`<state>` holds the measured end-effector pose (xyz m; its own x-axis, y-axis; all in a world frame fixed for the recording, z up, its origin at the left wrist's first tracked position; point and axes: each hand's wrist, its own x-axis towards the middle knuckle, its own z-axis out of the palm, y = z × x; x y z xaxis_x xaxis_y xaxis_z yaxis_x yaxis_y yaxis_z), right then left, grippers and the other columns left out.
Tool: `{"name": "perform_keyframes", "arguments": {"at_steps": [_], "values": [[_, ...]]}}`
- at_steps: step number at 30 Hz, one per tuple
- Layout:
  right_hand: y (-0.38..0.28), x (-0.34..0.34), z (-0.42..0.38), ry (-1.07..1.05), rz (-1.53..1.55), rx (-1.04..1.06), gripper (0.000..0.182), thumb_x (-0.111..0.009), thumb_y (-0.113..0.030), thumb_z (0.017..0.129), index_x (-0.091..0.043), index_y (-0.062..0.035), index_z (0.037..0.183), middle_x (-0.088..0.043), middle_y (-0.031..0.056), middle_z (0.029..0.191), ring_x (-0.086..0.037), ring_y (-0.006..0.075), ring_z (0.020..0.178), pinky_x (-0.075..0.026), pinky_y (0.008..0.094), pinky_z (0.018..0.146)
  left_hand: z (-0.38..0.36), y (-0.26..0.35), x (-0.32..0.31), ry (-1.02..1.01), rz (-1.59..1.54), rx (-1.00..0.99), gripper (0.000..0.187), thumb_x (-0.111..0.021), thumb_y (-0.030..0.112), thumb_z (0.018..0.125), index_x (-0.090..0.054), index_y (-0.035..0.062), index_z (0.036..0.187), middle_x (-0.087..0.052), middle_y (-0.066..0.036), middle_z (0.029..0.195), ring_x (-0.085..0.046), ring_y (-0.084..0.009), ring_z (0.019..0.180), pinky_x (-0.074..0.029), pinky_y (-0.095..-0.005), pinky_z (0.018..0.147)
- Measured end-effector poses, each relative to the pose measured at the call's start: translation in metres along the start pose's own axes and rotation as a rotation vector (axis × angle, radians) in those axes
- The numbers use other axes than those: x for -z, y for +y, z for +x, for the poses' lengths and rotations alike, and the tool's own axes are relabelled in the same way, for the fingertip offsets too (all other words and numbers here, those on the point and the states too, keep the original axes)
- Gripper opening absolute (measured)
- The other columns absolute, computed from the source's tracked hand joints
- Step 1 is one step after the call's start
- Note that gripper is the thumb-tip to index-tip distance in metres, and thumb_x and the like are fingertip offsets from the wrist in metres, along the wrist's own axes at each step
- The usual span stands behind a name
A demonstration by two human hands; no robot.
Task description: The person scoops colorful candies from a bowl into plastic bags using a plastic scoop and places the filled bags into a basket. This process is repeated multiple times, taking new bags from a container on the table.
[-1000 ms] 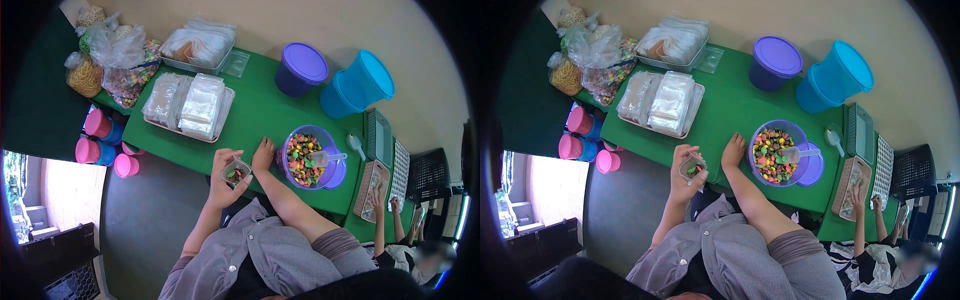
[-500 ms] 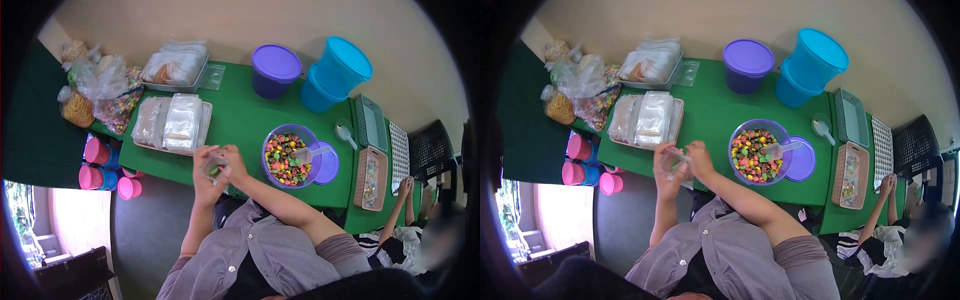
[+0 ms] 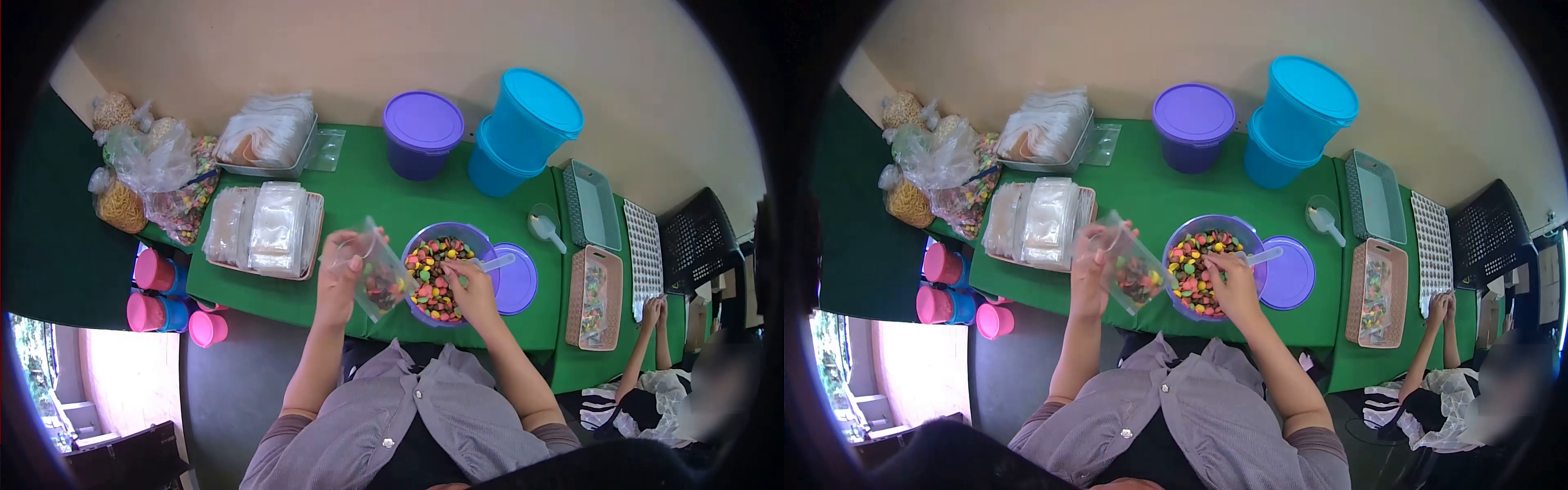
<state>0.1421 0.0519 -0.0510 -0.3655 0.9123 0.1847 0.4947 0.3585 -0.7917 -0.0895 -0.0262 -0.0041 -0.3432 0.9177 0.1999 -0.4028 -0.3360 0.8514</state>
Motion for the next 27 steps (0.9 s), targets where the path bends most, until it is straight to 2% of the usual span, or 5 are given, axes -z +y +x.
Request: {"name": "perform_keyframes", "arguments": {"at_steps": [2,3,8,11,27], "values": [[-0.006,0.008,-0.003,0.036,0.033,-0.004,0.021,-0.059,-0.015,0.092,-0.070,-0.0024,0.105,-0.069,0.0147,0.097,-0.063,0.0271,0.100,-0.047,0.0380,0.091,0.005,-0.009,0.004,-0.057,0.058,0.243,0.041,-0.058,0.030,0.096,-0.048,-0.0003,0.121,-0.058,-0.023,0.124,-0.050,-0.0322,0.126,-0.039,-0.0440,0.105],[-0.021,0.018,-0.002,0.013,0.110,-0.034,0.022,-0.059,-0.016,0.092,-0.069,-0.0030,0.107,-0.068,0.0136,0.096,-0.063,0.0252,0.100,-0.047,0.0360,0.091,0.009,-0.013,-0.006,-0.102,0.091,0.137,0.033,-0.055,0.029,0.098,-0.061,-0.0016,0.109,-0.062,-0.021,0.119,-0.052,-0.0305,0.122,-0.042,-0.0410,0.101],[-0.062,0.036,-0.002,-0.034,0.695,-0.053,0.024,-0.067,-0.010,0.089,-0.066,0.0010,0.109,-0.063,0.0092,0.107,-0.060,0.0151,0.094,-0.047,0.0297,0.089,0.007,-0.019,-0.041,-0.245,0.151,0.141,0.030,-0.057,0.028,0.097,-0.068,0.0020,0.108,-0.062,-0.007,0.115,-0.059,-0.0157,0.103,-0.048,-0.0318,0.090],[-0.059,0.038,0.000,-0.014,0.791,-0.037,0.023,-0.070,-0.006,0.085,-0.066,0.0020,0.106,-0.061,0.0078,0.107,-0.059,0.0142,0.094,-0.047,0.0300,0.088,0.007,-0.018,-0.068,-0.233,0.123,0.217,0.023,-0.064,0.020,0.093,-0.068,0.0003,0.104,-0.063,-0.005,0.106,-0.059,-0.0113,0.095,-0.051,-0.0230,0.067],[-0.058,0.045,0.001,0.130,0.768,-0.044,0.011,-0.069,-0.011,0.087,-0.073,-0.0022,0.092,-0.065,0.0046,0.089,-0.056,0.0137,0.083,-0.044,0.0303,0.077,-0.001,-0.033,-0.081,-0.136,0.293,0.039,0.012,-0.067,0.008,0.090,-0.069,-0.0022,0.096,-0.070,-0.005,0.089,-0.062,-0.0091,0.081,-0.049,-0.0238,0.072]]}}
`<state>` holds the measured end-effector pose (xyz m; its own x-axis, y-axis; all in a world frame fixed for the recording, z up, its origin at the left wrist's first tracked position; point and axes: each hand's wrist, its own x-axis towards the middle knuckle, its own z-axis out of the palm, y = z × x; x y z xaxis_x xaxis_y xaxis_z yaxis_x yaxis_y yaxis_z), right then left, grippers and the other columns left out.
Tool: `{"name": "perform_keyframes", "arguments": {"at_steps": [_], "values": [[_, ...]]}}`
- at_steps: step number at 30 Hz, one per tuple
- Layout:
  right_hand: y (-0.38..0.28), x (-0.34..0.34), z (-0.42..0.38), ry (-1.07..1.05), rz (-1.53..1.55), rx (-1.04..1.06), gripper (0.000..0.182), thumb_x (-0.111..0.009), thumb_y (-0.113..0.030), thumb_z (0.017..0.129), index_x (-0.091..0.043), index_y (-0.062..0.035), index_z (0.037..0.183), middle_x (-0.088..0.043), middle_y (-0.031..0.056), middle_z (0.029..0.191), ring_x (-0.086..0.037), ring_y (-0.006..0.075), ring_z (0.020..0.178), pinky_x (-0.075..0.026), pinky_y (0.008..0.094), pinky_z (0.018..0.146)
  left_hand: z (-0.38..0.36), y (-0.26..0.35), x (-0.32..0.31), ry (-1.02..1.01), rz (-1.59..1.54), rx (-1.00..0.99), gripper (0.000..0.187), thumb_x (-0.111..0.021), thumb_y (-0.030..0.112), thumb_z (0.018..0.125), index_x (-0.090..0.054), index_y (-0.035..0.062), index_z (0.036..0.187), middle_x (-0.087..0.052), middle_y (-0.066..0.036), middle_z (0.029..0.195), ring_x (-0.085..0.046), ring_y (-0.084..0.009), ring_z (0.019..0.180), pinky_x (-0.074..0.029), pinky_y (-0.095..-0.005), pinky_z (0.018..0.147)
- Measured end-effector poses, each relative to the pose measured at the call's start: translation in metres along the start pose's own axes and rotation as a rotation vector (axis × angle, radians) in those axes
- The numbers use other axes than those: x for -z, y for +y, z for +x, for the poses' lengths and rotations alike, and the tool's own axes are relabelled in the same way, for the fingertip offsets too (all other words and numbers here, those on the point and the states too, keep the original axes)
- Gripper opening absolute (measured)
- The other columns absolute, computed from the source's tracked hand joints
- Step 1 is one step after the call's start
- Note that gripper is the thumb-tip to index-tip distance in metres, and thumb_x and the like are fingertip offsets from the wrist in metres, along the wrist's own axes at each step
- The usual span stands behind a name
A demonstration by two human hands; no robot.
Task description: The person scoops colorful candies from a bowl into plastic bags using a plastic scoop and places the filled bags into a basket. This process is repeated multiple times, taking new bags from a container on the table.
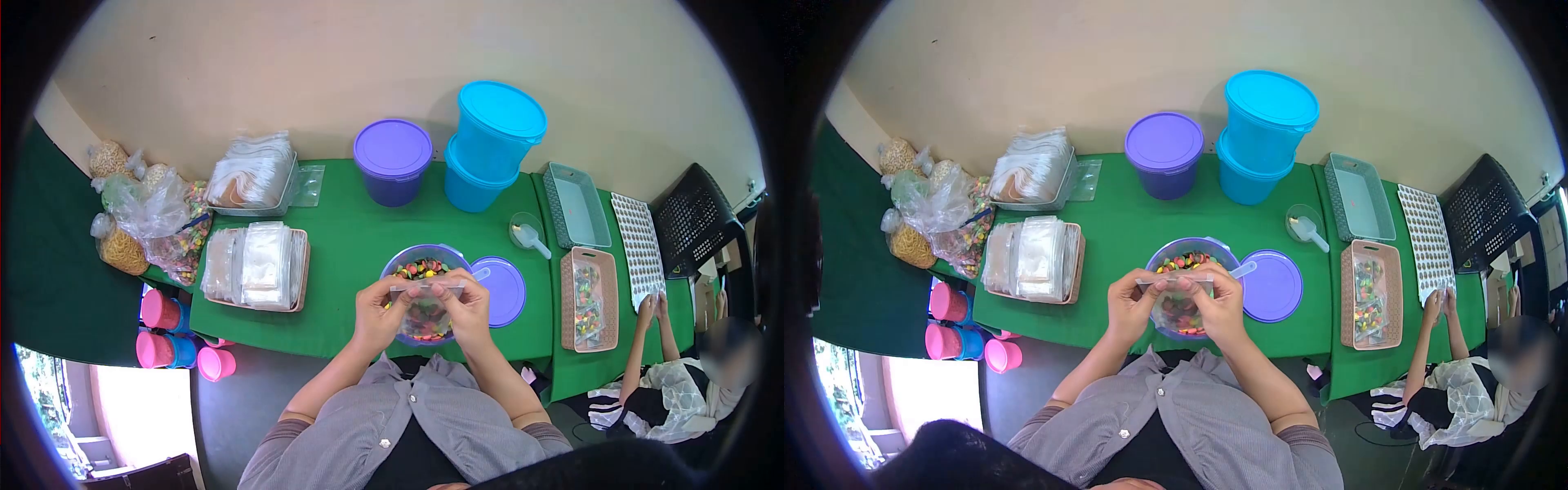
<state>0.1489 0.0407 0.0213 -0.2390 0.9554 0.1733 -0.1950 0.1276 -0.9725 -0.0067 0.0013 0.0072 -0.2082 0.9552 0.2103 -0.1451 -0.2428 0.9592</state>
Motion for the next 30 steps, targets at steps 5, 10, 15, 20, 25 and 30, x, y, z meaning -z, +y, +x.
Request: {"name": "perform_keyframes", "arguments": {"at_steps": [5,10,15,20,25,30], "values": [[-0.010,0.021,0.009,-0.185,-0.052,-0.026,0.021,-0.060,-0.018,0.095,-0.071,-0.0006,0.100,-0.066,0.0069,0.094,-0.058,0.0147,0.090,-0.044,0.0309,0.082,0.000,0.012,0.006,-0.036,0.134,0.023,0.026,-0.056,0.018,0.098,-0.067,-0.0044,0.105,-0.071,-0.009,0.089,-0.064,-0.0112,0.081,-0.050,-0.0251,0.078],[-0.010,0.027,0.009,-0.165,-0.191,0.086,0.029,-0.053,-0.021,0.099,-0.068,0.0017,0.109,-0.065,0.0098,0.104,-0.059,0.0153,0.094,-0.047,0.0272,0.079,0.019,0.001,0.029,-0.061,0.201,0.017,0.031,-0.048,0.020,0.101,-0.063,-0.0037,0.113,-0.071,-0.010,0.095,-0.066,-0.0160,0.087,-0.051,-0.0295,0.082],[-0.012,0.012,0.003,-0.094,-0.520,0.353,0.032,-0.059,-0.020,0.093,-0.064,-0.0036,0.120,-0.062,0.0105,0.111,-0.055,0.0268,0.104,-0.043,0.0351,0.091,0.021,-0.002,0.008,-0.185,0.206,-0.188,0.044,-0.055,0.028,0.097,-0.054,-0.0017,0.129,-0.061,-0.016,0.124,-0.061,-0.0216,0.111,-0.048,-0.0335,0.093],[-0.008,-0.009,-0.003,0.424,-0.588,0.317,0.036,-0.072,-0.013,0.081,-0.067,-0.0100,0.116,-0.055,0.0114,0.120,-0.048,0.0293,0.113,-0.034,0.0399,0.100,-0.002,-0.025,-0.016,-0.214,0.037,0.145,0.029,-0.060,0.019,0.095,-0.064,-0.0029,0.114,-0.067,-0.013,0.109,-0.060,-0.0168,0.105,-0.047,-0.0308,0.091],[0.013,0.038,0.010,0.259,-0.421,0.061,0.044,-0.077,-0.017,0.077,-0.063,-0.0069,0.118,-0.055,0.0106,0.122,-0.049,0.0261,0.117,-0.036,0.0393,0.101,-0.012,-0.022,-0.022,-0.159,0.114,0.185,0.024,-0.058,0.018,0.096,-0.068,-0.0036,0.101,-0.070,-0.012,0.095,-0.064,-0.0160,0.090,-0.049,-0.0284,0.079],[0.007,0.038,-0.018,0.079,0.078,-0.027,0.017,-0.070,-0.015,0.085,-0.072,-0.0019,0.097,-0.063,0.0099,0.110,-0.056,0.0190,0.108,-0.043,0.0330,0.095,-0.003,-0.018,-0.030,-0.171,0.225,0.001,0.023,-0.059,0.018,0.096,-0.070,-0.0018,0.100,-0.071,-0.009,0.091,-0.063,-0.0082,0.072,-0.048,-0.0213,0.060]]}}
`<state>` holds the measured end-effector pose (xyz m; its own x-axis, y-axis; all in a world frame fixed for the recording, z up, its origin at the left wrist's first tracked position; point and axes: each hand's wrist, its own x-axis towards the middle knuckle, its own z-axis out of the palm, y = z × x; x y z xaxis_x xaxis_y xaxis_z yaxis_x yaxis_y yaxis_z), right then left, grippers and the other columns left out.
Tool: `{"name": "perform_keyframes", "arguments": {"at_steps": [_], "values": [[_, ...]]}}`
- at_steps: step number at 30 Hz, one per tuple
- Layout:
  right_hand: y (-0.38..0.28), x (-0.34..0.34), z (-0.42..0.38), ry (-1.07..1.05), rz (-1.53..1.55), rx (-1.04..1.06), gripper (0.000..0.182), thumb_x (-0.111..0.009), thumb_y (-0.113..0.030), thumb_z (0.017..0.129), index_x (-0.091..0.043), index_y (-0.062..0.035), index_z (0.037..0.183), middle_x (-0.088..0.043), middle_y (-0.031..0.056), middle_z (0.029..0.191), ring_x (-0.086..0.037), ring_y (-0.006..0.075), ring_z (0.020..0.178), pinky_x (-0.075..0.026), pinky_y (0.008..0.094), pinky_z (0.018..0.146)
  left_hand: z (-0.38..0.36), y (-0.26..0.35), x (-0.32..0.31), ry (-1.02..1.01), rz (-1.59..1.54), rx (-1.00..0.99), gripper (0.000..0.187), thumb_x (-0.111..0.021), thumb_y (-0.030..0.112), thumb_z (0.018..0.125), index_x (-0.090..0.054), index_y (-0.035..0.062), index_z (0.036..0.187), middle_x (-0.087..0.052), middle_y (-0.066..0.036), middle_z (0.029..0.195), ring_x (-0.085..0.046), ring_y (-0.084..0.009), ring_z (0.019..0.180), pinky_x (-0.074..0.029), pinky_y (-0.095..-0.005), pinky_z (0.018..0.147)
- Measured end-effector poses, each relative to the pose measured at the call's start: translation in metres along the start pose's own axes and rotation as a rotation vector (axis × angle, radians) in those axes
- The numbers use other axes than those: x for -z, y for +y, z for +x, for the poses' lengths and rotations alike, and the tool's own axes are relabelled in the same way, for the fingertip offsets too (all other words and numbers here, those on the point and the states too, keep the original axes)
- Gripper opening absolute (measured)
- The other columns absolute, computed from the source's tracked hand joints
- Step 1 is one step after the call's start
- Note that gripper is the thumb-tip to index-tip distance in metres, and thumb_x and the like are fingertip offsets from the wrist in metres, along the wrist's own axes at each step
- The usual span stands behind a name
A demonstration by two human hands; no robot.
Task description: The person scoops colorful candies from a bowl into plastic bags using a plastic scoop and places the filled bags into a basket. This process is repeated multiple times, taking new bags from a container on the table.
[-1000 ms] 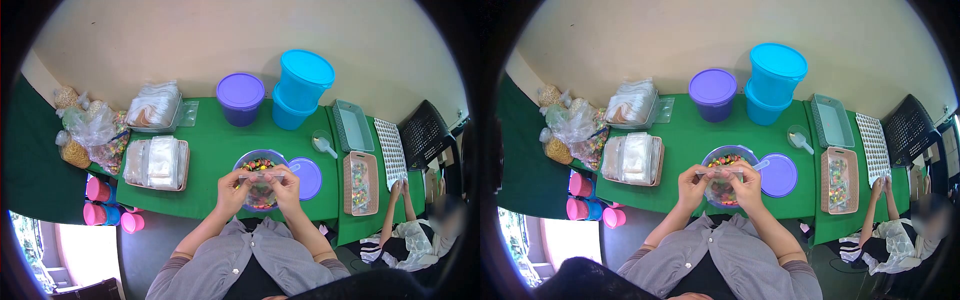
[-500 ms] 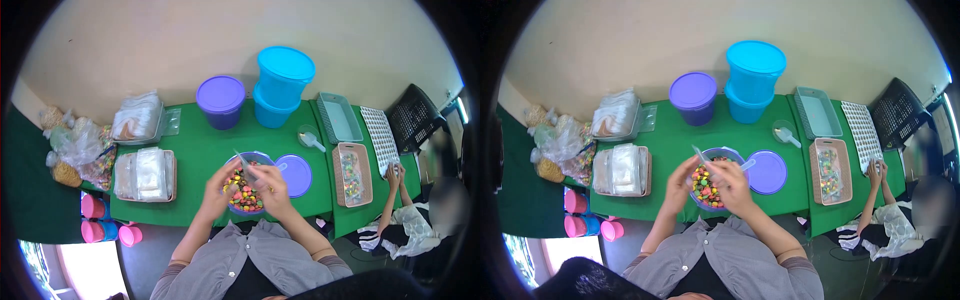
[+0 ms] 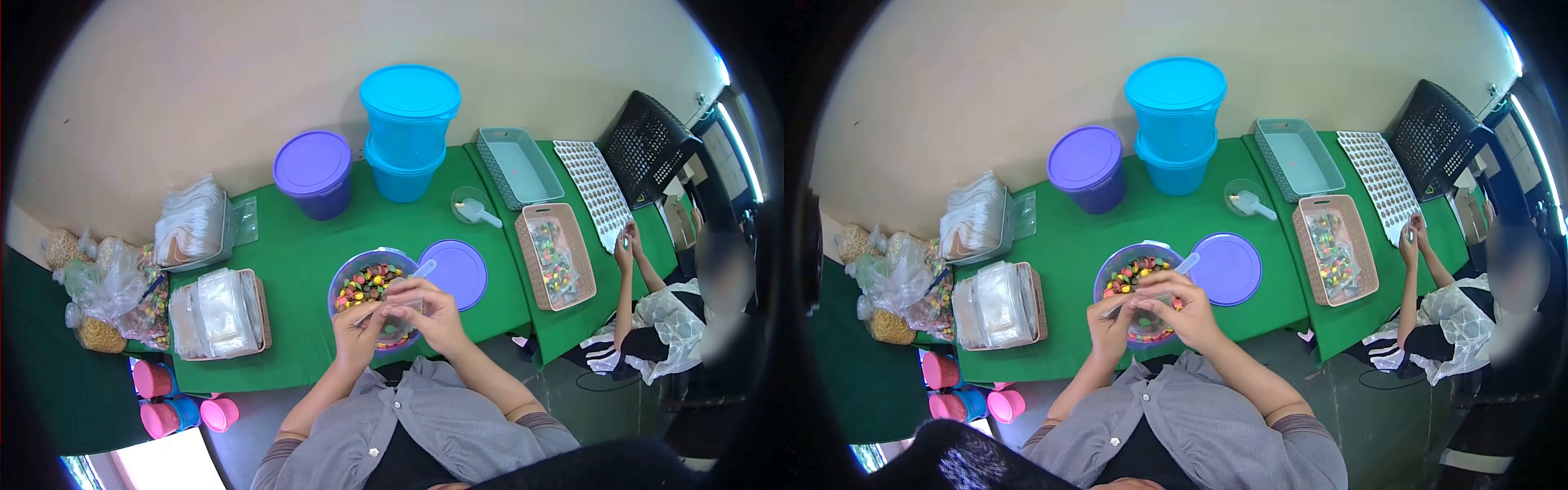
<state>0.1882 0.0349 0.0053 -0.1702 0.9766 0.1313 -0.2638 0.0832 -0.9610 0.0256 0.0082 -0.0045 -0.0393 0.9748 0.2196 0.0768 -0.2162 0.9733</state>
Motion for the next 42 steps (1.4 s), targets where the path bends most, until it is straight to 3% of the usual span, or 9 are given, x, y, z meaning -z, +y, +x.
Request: {"name": "perform_keyframes", "arguments": {"at_steps": [11,14,19,22,25,28,31,33,42], "values": [[-0.018,0.019,-0.022,-0.118,0.096,-0.200,0.038,-0.064,-0.017,0.092,-0.058,-0.0023,0.127,-0.063,0.0064,0.106,-0.060,0.0121,0.091,-0.049,0.0272,0.080,0.012,-0.003,-0.029,0.042,-0.496,0.166,0.042,-0.044,0.035,0.103,-0.064,-0.0014,0.107,-0.070,-0.007,0.093,-0.066,-0.0123,0.078,-0.054,-0.0244,0.067],[-0.004,0.040,-0.036,-0.149,-0.043,-0.364,0.048,-0.065,-0.015,0.091,-0.050,-0.0033,0.135,-0.063,0.0070,0.106,-0.062,0.0111,0.084,-0.051,0.0254,0.072,0.019,-0.002,-0.028,-0.113,-0.434,0.158,0.043,-0.042,0.033,0.103,-0.054,-0.0021,0.125,-0.062,-0.014,0.118,-0.062,-0.0213,0.103,-0.047,-0.0357,0.095],[0.001,0.179,-0.005,0.603,-0.498,0.116,0.040,-0.055,-0.008,0.095,-0.050,-0.0018,0.135,-0.065,0.0089,0.098,-0.062,0.0107,0.072,-0.051,0.0255,0.063,0.038,-0.006,0.012,0.204,-0.078,0.063,0.040,-0.047,0.021,0.098,-0.048,0.0034,0.134,-0.049,-0.012,0.135,-0.051,-0.0235,0.120,-0.039,-0.0380,0.103],[0.017,0.285,-0.012,0.981,-1.437,0.062,0.044,-0.053,-0.025,0.098,-0.049,-0.0020,0.136,-0.061,0.0218,0.119,-0.061,0.0317,0.105,-0.049,0.0391,0.089,0.039,-0.034,0.084,0.463,0.209,0.025,0.040,-0.048,0.021,0.098,-0.046,0.0028,0.134,-0.048,-0.012,0.134,-0.047,-0.0216,0.124,-0.035,-0.0374,0.106],[0.082,0.365,-0.034,0.751,-1.701,-0.492,0.053,-0.044,-0.042,0.099,-0.047,-0.0069,0.138,-0.047,0.0249,0.139,-0.041,0.0424,0.130,-0.033,0.0515,0.107,0.019,-0.050,0.153,0.673,0.399,0.017,0.042,-0.053,0.024,0.096,-0.048,0.0039,0.133,-0.047,-0.015,0.135,-0.045,-0.0261,0.127,-0.034,-0.0411,0.108],[0.079,0.350,-0.035,0.708,-1.615,-0.708,0.063,-0.033,-0.053,0.099,-0.040,-0.0104,0.144,-0.026,0.0192,0.154,-0.020,0.0430,0.142,-0.018,0.0646,0.110,-0.012,-0.060,0.201,0.766,1.267,0.297,0.048,-0.060,0.024,0.091,-0.048,0.0046,0.133,-0.042,-0.020,0.140,-0.040,-0.0330,0.132,-0.032,-0.0461,0.109],[0.079,0.331,-0.016,0.833,-1.623,-0.573,0.059,-0.033,-0.051,0.099,-0.042,-0.0130,0.144,-0.028,0.0179,0.154,-0.019,0.0421,0.143,-0.014,0.0660,0.110,-0.044,-0.086,0.229,0.779,1.510,0.555,0.052,-0.068,0.022,0.084,-0.051,0.0053,0.131,-0.045,-0.021,0.139,-0.042,-0.0352,0.132,-0.032,-0.0495,0.108],[0.080,0.312,0.003,0.817,-1.646,-0.466,0.056,-0.035,-0.048,0.100,-0.042,-0.0127,0.144,-0.030,0.0170,0.153,-0.021,0.0416,0.142,-0.012,0.0632,0.111,-0.066,-0.122,0.258,0.568,1.225,0.501,0.051,-0.070,0.018,0.081,-0.054,0.0058,0.129,-0.052,-0.019,0.135,-0.048,-0.0313,0.128,-0.034,-0.0499,0.106],[0.034,0.132,0.068,0.540,-1.233,0.305,0.038,-0.044,-0.029,0.100,-0.055,-0.0088,0.130,-0.042,0.0167,0.145,-0.025,0.0381,0.142,-0.016,0.0526,0.114,-0.056,-0.083,0.226,0.785,1.335,0.352,0.012,-0.069,0.012,0.080,-0.072,0.0096,0.091,-0.070,-0.007,0.097,-0.065,-0.0245,0.097,-0.023,-0.0599,0.110]]}}
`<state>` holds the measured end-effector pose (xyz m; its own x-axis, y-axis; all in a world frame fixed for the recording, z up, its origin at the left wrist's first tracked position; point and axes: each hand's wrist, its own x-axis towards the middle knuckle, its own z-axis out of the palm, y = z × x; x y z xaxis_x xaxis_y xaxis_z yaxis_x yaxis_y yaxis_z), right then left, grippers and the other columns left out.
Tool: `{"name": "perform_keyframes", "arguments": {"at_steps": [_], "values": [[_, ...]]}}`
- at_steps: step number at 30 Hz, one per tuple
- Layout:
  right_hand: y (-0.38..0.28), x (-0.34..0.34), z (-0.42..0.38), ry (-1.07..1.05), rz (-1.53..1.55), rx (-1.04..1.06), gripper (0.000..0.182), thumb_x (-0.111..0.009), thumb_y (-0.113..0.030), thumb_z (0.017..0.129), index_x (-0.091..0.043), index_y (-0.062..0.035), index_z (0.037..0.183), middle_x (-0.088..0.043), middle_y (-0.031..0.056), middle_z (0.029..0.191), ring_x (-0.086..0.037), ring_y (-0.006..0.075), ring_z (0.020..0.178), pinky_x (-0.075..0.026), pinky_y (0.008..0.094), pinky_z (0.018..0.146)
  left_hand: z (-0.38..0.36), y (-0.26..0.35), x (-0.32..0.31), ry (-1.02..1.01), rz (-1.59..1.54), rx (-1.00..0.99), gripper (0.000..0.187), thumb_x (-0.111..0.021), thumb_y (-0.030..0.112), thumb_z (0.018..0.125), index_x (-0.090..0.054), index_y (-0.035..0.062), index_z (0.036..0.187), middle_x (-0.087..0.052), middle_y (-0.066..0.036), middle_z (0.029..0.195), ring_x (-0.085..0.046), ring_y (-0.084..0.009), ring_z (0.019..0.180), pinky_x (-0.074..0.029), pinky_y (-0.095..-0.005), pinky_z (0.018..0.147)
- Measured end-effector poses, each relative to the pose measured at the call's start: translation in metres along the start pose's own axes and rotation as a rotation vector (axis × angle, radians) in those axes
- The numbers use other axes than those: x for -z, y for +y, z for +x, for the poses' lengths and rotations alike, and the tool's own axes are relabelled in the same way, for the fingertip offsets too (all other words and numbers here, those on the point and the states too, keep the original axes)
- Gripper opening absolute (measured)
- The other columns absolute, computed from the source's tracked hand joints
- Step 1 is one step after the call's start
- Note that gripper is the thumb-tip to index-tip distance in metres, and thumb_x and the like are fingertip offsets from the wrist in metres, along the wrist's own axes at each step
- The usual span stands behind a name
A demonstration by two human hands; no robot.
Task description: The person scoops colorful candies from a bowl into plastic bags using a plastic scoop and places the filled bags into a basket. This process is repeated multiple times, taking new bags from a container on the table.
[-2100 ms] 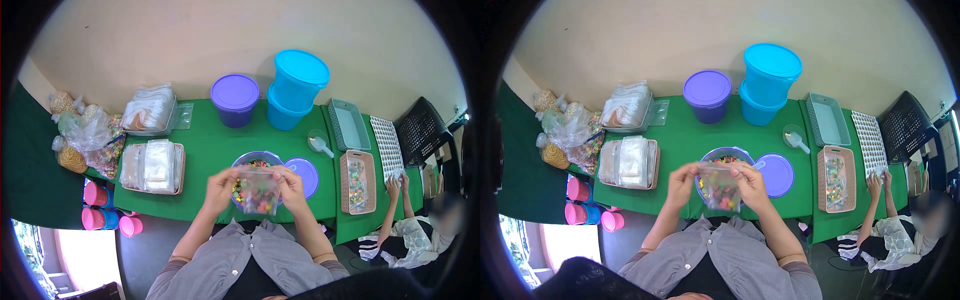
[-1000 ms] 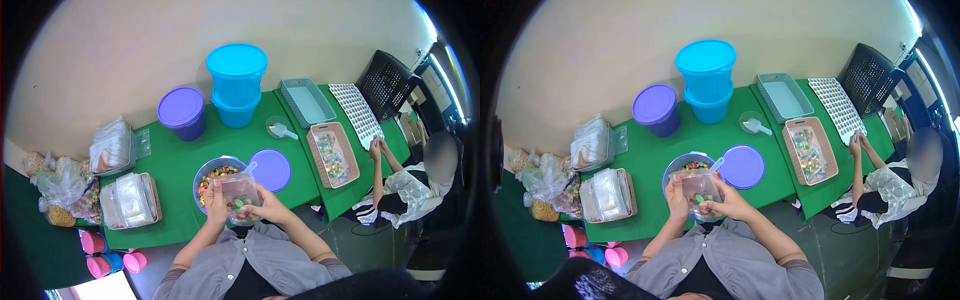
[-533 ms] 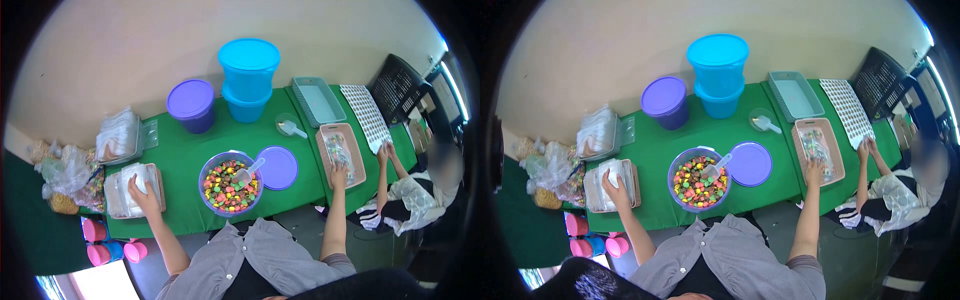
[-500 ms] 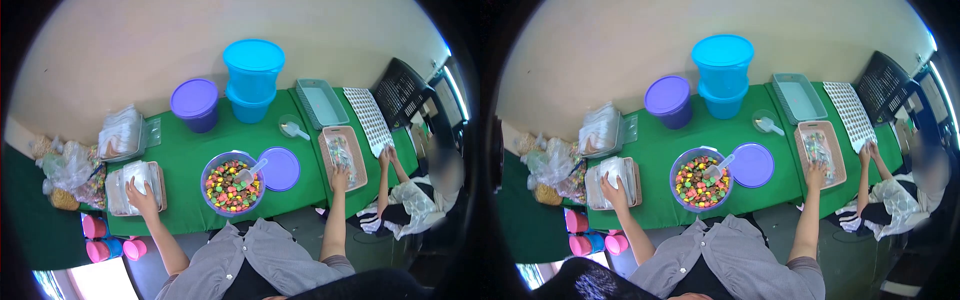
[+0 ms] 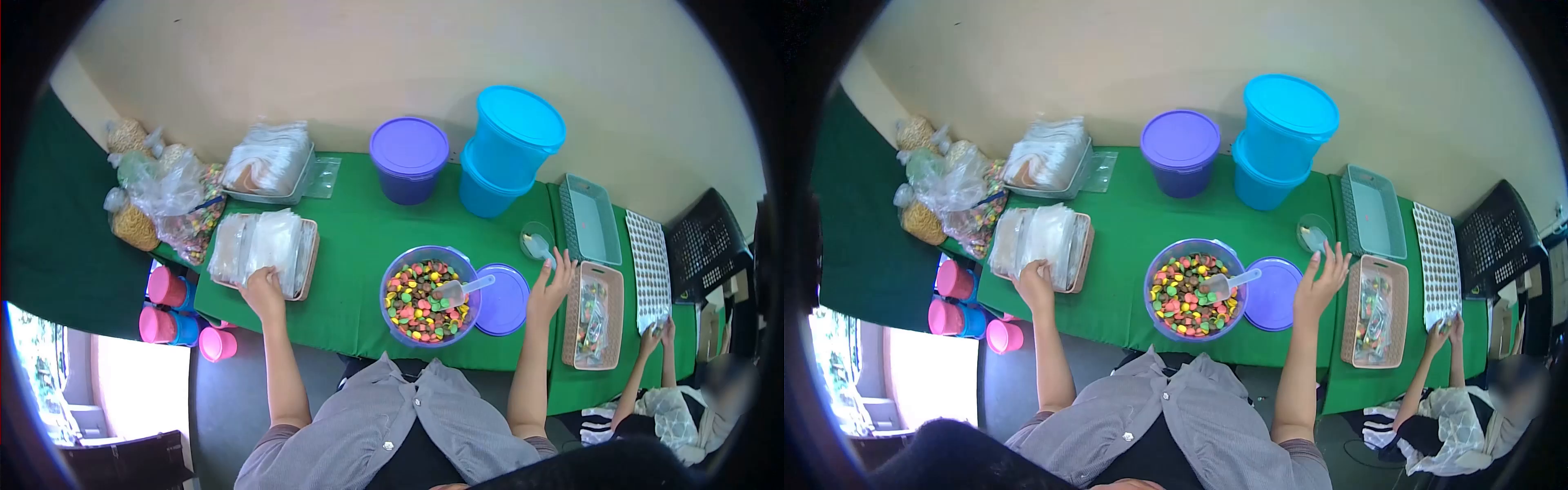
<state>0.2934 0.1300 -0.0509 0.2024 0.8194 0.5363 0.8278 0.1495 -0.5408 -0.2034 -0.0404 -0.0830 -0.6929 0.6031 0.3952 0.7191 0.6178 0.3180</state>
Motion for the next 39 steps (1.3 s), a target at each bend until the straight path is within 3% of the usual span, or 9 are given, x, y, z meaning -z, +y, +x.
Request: {"name": "perform_keyframes", "arguments": {"at_steps": [5,9,13,15,18,21,29,34,39], "values": [[-0.082,0.014,-0.003,-0.060,0.274,0.099,0.035,-0.044,-0.029,0.100,-0.059,-0.0069,0.124,-0.057,0.0141,0.127,-0.046,0.0316,0.125,-0.031,0.0452,0.108,-0.004,0.033,0.035,0.210,-0.184,-0.122,0.005,-0.069,0.010,0.080,-0.069,0.0101,0.085,-0.070,-0.002,0.094,-0.064,-0.0226,0.096,-0.030,-0.0520,0.107],[-0.122,0.007,-0.031,-0.815,1.026,-0.271,0.038,-0.043,-0.029,0.103,-0.062,0.0011,0.115,-0.065,0.0110,0.110,-0.061,0.0183,0.098,-0.045,0.0332,0.093,-0.036,0.101,0.068,0.352,-0.368,-0.553,0.013,-0.074,0.008,0.074,-0.067,0.0159,0.081,-0.067,0.003,0.086,-0.063,-0.0160,0.092,-0.036,-0.0431,0.102],[-0.153,-0.010,-0.059,-0.930,1.149,-0.288,0.032,-0.052,-0.025,0.100,-0.063,0.0024,0.112,-0.067,0.0087,0.101,-0.061,0.0148,0.094,-0.046,0.0295,0.088,-0.079,0.143,0.069,0.228,-0.461,-0.873,0.014,-0.081,0.014,0.070,-0.068,0.0149,0.076,-0.067,0.000,0.094,-0.063,-0.0185,0.097,-0.034,-0.0435,0.104],[-0.152,-0.007,-0.060,-0.843,1.127,-0.288,0.031,-0.055,-0.025,0.099,-0.062,0.0025,0.111,-0.067,0.0075,0.098,-0.062,0.0141,0.092,-0.047,0.0288,0.086,-0.083,0.156,0.073,-0.118,-0.605,-1.016,0.054,-0.082,0.020,0.068,-0.064,0.0141,0.118,-0.063,-0.005,0.122,-0.054,-0.0200,0.120,-0.030,-0.0466,0.110],[-0.146,0.009,-0.054,-0.959,1.120,-0.201,0.024,-0.056,-0.019,0.098,-0.063,0.0029,0.106,-0.068,0.0067,0.096,-0.062,0.0141,0.094,-0.048,0.0297,0.087,-0.076,0.173,0.083,-0.266,-1.498,-0.339,0.098,-0.083,0.027,0.073,-0.025,0.0164,0.152,-0.052,-0.017,0.138,-0.040,-0.0260,0.135,-0.023,-0.0492,0.114],[-0.145,0.019,-0.058,-1.104,0.987,-0.052,0.023,-0.057,-0.018,0.096,-0.063,0.0020,0.107,-0.067,0.0074,0.097,-0.062,0.0154,0.094,-0.048,0.0304,0.087,-0.056,0.180,0.073,-0.588,-1.775,-0.246,0.122,-0.083,0.026,0.076,0.011,0.0146,0.153,-0.053,-0.023,0.134,-0.043,-0.0302,0.133,-0.030,-0.0468,0.111],[-0.158,0.028,-0.056,-0.512,0.759,0.157,0.033,-0.063,-0.019,0.092,-0.056,-0.0020,0.120,-0.061,0.0066,0.103,-0.059,0.0182,0.098,-0.045,0.0325,0.091,-0.066,0.194,0.071,-0.682,-1.521,0.010,0.067,-0.077,-0.004,0.075,-0.048,-0.0016,0.136,-0.071,-0.009,0.096,-0.067,-0.0135,0.090,-0.052,-0.0288,0.086],[-0.162,0.035,-0.060,-0.747,1.010,-0.060,0.040,-0.066,-0.007,0.085,-0.050,-0.0001,0.121,-0.059,0.0069,0.097,-0.058,0.0152,0.091,-0.047,0.0304,0.084,-0.070,0.198,0.070,-0.263,-1.156,-0.603,0.043,-0.076,-0.005,0.067,-0.071,0.0067,0.108,-0.066,-0.003,0.077,-0.064,-0.0176,0.073,-0.049,-0.0408,0.095],[-0.166,0.034,-0.057,-0.846,1.070,-0.263,0.039,-0.065,-0.002,0.083,-0.053,0.0021,0.120,-0.060,0.0061,0.091,-0.059,0.0117,0.081,-0.051,0.0258,0.072,-0.073,0.198,0.061,-0.261,-0.972,-0.805,0.054,-0.072,-0.006,0.065,-0.066,0.0095,0.115,-0.063,-0.006,0.089,-0.063,-0.0254,0.088,-0.044,-0.0487,0.101]]}}
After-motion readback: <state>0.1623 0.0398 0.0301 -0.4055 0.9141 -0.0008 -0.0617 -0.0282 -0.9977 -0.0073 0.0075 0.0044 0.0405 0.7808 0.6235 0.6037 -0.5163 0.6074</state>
